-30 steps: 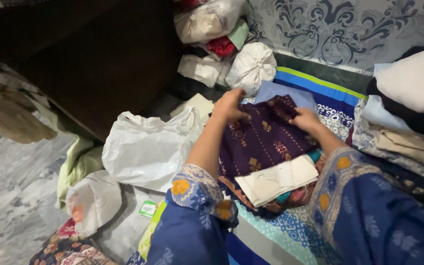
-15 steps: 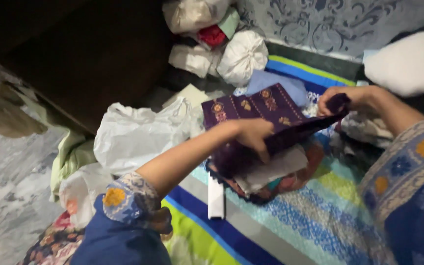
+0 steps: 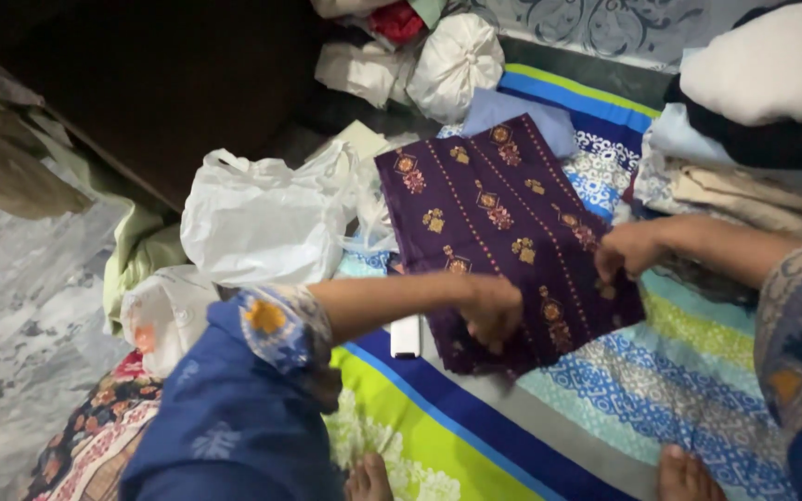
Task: The person folds a floral-patterned shirt and places it in a wardrobe. They then open a plastic bag, remove a light blue cloth, fold it, and place it on a pile. Finally, they fold a dark purple patterned cloth and set it aside.
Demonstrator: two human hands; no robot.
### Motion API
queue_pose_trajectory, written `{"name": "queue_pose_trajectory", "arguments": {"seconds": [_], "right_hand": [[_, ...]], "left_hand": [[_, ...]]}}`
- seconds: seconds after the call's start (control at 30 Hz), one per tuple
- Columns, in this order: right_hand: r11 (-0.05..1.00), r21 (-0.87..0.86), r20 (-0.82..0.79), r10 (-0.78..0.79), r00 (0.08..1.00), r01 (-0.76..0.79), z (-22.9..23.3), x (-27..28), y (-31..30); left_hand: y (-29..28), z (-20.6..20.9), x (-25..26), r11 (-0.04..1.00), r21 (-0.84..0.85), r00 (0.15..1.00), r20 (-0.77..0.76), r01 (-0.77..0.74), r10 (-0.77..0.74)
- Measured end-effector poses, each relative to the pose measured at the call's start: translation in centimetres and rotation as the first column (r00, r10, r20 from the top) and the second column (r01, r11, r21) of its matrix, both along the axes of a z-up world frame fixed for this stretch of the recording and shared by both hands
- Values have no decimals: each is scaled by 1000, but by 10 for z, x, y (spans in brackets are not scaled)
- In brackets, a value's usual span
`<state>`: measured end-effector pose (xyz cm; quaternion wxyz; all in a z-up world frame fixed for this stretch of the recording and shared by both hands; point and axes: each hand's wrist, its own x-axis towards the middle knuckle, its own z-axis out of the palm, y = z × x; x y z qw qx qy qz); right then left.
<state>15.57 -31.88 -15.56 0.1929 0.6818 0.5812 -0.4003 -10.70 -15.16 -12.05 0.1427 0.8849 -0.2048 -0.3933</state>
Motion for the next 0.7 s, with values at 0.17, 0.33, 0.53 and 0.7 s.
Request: {"name": "queue_pose_trajectory", "arguments": {"seconds": [0.17, 0.33, 0.53, 0.7], "right_hand": [[850, 514, -116, -63, 991, 114, 18, -37, 33], [724, 672, -123, -97, 988, 155, 52, -168, 59], [346, 877, -142, -476, 868, 333, 23, -270, 73], [131, 902, -262, -593, 761, 412, -19, -279, 75]], "left_hand": [[55, 9, 31, 973, 221, 998, 44, -61, 53], [111, 6, 28, 760, 343, 812, 17, -552, 583], [115, -6, -4, 281, -545, 168, 248, -790, 954], [72, -90, -15, -514, -845, -244, -535, 149, 809]]}}
